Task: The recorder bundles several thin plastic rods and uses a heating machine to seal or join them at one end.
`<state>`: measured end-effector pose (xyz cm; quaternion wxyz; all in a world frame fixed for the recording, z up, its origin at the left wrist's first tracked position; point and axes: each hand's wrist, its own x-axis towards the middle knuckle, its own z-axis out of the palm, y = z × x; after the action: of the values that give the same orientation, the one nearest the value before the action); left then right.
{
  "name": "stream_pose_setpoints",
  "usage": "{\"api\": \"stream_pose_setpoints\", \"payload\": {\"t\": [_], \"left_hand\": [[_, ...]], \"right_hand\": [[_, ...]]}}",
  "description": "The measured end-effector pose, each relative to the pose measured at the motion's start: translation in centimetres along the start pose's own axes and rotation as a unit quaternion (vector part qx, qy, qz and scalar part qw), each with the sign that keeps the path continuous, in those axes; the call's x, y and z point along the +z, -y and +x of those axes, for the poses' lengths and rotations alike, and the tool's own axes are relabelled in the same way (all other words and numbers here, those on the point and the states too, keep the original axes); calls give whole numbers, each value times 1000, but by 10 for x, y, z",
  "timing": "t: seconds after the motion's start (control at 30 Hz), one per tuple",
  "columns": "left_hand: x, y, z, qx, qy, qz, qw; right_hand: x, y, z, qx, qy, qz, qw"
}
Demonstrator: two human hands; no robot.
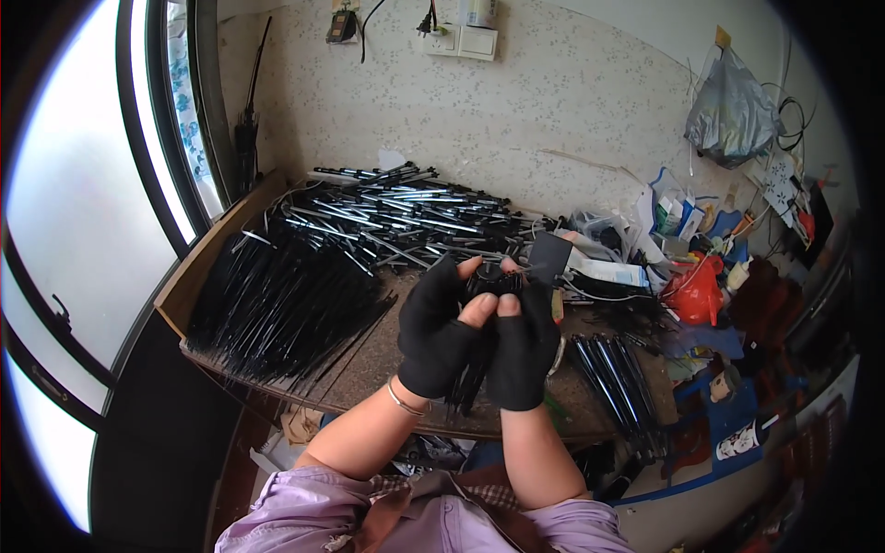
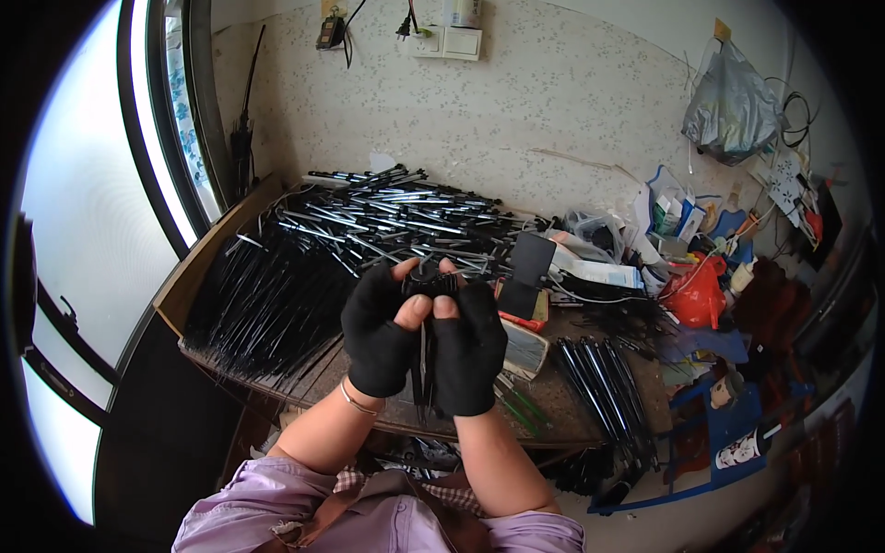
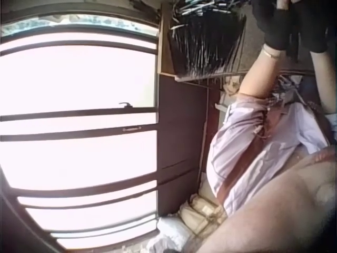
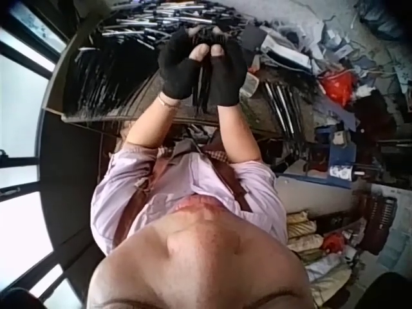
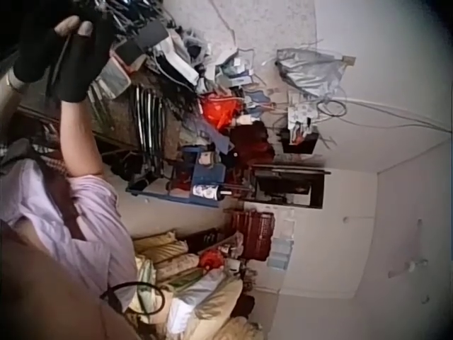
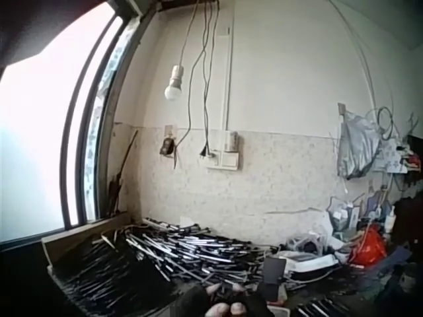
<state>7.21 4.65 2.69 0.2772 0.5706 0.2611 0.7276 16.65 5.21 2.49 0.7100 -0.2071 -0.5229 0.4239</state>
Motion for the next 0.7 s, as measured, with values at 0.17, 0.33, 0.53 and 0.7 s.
{"api": "stream_pose_setpoints", "payload": {"t": [0.17, 0.33, 0.53, 0.7], "left_hand": [[-6, -3, 15, -128, 107, -256, 952], [3, -2, 20, 191, 22, 75, 978], [-13, 0, 16, -35, 121, -120, 985], [-6, -13, 3, -114, 34, -58, 991]], "right_hand": [[7, 0, -3, -99, -19, -85, 991], [6, -7, -6, -74, -71, -37, 994], [-6, 12, 0, 84, 50, 75, 992], [-6, 33, -2, -25, 97, -158, 982]]}}
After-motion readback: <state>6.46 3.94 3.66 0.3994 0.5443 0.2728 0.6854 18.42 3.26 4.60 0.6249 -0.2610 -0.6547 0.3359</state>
